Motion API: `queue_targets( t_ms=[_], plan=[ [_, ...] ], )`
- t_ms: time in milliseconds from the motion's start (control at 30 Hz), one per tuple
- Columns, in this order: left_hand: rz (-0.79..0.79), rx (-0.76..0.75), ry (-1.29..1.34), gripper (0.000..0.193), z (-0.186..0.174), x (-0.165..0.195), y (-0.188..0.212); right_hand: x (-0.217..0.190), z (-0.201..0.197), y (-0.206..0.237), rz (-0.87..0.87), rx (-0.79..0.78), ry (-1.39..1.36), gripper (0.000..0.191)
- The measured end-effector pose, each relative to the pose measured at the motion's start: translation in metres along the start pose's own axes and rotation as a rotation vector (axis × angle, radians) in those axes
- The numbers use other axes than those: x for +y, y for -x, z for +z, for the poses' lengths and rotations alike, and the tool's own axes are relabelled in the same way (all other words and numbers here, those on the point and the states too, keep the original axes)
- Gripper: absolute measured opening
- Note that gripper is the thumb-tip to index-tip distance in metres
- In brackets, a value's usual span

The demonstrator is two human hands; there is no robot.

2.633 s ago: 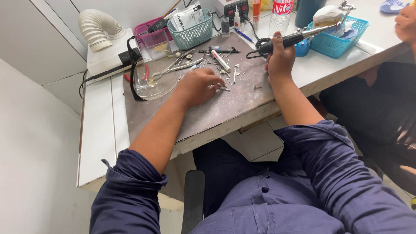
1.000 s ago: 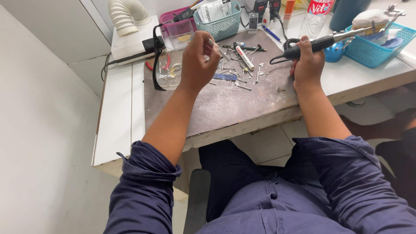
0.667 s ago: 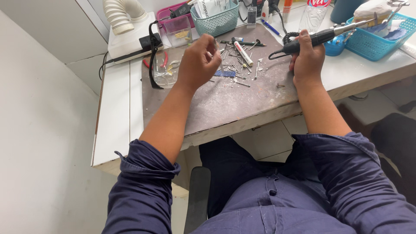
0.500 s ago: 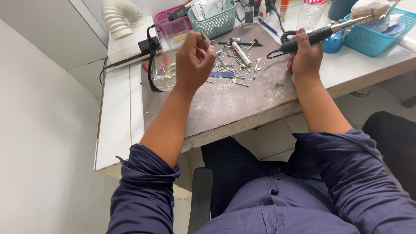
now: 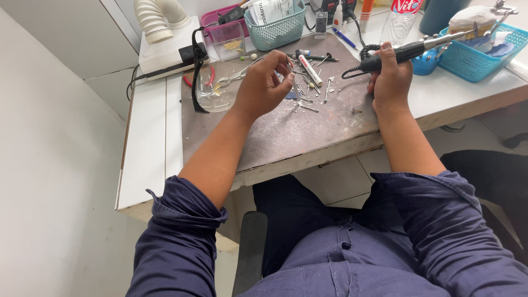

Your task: The person uses a rotary grinding tool with a disc attachment to grind and shape a yellow dental prosthesis held in the left hand. The person then inspects the prosthesis, briefly compares it with a blue counterpart, and adjusts the rotary tool by changing its attachment.

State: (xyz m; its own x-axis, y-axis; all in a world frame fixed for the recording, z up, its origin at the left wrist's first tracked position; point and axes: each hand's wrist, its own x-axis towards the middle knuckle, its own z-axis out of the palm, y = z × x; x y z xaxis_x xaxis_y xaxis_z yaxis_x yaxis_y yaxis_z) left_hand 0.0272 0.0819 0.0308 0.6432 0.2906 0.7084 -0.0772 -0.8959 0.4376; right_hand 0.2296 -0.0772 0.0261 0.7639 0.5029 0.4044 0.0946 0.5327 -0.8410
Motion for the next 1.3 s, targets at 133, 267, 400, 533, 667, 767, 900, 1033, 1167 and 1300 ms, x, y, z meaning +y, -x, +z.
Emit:
queue_targets(
  t_ms=[133, 267, 400, 533, 667, 767, 900, 1033, 1167, 1300],
  plan=[
    [0.054, -0.044, -0.094, 0.012, 0.002, 0.001, 0.0, 0.0, 0.0, 0.0, 0.009, 0.003, 0.004, 0.035],
    [-0.156, 0.029, 0.031, 0.013, 0.0, 0.003, 0.0, 0.0, 0.0, 0.0, 0.002, -0.001, -0.008, 0.034],
    [-0.046, 0.003, 0.008, 0.014, 0.007, 0.003, 0.001, 0.0, -0.001, 0.0, 0.014, -0.001, -0.019, 0.034],
    [0.045, -0.115, -0.191, 0.014, 0.013, 0.003, 0.002, -0.001, 0.0, 0.001, 0.021, -0.014, -0.013, 0.033],
    [-0.094, -0.011, -0.003, 0.014, 0.008, 0.005, 0.003, -0.002, 0.001, 0.0, 0.006, 0.0, -0.029, 0.033],
    [-0.131, 0.078, 0.089, 0.017, 0.005, 0.005, 0.001, -0.002, 0.001, 0.001, 0.005, -0.005, -0.029, 0.033],
    [-0.061, -0.169, -0.056, 0.017, 0.007, 0.003, -0.002, -0.001, 0.0, 0.0, 0.007, -0.012, -0.025, 0.034],
    [-0.084, -0.083, -0.012, 0.019, 0.007, 0.0, 0.001, 0.0, -0.001, -0.001, 0.015, -0.005, -0.016, 0.034],
    [-0.014, 0.12, 0.189, 0.021, 0.006, -0.001, 0.001, 0.003, -0.003, 0.0, 0.006, -0.013, 0.002, 0.035],
    [-0.065, 0.068, 0.26, 0.021, 0.006, -0.002, -0.002, 0.004, -0.004, -0.002, 0.002, -0.02, -0.005, 0.034]
  ],
)
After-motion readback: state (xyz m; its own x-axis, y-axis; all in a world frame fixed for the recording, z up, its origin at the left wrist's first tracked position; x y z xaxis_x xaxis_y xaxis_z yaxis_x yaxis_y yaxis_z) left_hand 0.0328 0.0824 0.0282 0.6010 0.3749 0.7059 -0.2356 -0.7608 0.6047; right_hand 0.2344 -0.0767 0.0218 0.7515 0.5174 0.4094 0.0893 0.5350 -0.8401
